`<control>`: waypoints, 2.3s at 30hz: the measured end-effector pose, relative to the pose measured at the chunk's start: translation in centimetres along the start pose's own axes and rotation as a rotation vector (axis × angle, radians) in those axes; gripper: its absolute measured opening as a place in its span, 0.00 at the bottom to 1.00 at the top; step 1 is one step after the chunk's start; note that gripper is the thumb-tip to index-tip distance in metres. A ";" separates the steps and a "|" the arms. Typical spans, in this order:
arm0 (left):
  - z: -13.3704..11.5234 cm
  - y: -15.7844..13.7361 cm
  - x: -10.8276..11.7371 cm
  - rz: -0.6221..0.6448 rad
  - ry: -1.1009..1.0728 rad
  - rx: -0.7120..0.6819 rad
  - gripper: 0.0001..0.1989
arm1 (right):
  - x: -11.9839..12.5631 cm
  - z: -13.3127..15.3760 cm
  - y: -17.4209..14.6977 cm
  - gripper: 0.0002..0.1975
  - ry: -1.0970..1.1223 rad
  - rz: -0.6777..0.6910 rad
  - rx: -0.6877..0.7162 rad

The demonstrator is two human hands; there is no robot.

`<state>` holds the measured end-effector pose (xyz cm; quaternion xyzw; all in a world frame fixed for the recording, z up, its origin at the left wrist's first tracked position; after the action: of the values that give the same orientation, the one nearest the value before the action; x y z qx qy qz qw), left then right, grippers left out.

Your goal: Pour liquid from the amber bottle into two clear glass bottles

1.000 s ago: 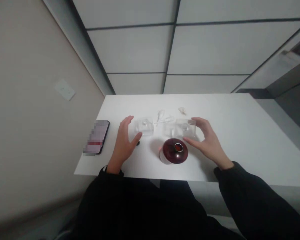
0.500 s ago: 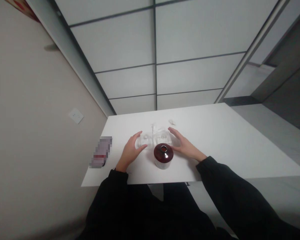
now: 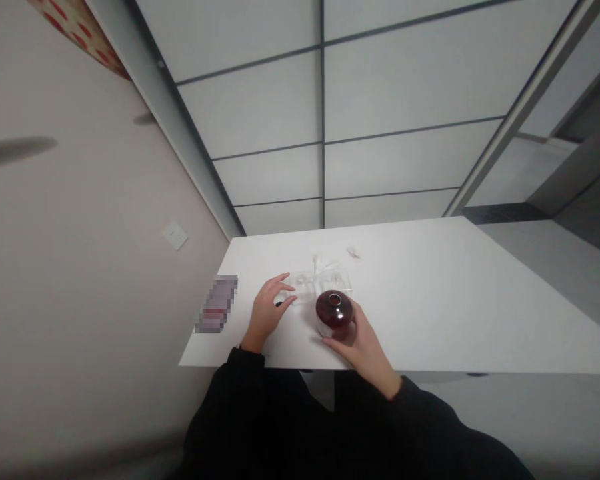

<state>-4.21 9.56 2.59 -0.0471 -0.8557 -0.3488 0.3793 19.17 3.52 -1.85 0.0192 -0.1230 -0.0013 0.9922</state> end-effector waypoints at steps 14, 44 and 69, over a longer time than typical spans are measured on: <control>-0.4 0.6 -1.5 0.167 0.009 -0.010 0.31 | 2.5 0.4 -0.4 0.38 -0.051 -0.072 0.003; -5.8 -2.4 -1.9 0.085 -0.113 -0.235 0.29 | 10.1 3.3 -0.9 0.40 -0.383 -0.221 0.182; -5.4 -3.0 0.1 -0.231 -0.010 -0.051 0.12 | 9.3 6.3 -0.5 0.34 -0.621 -0.108 0.410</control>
<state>-1.99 3.83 3.52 0.0405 -0.8482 -0.4117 0.3309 26.63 2.76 6.53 0.2229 -0.4143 -0.0349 0.8817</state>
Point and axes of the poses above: each hand's wrist, its own y-axis towards the middle knuckle, its own x-axis out of the back of the hand, z = x × y, the point moved 8 cm from there along y, towards the middle knuckle, and after that the axes turned 13 degrees about -x, right-handed, at the moved point
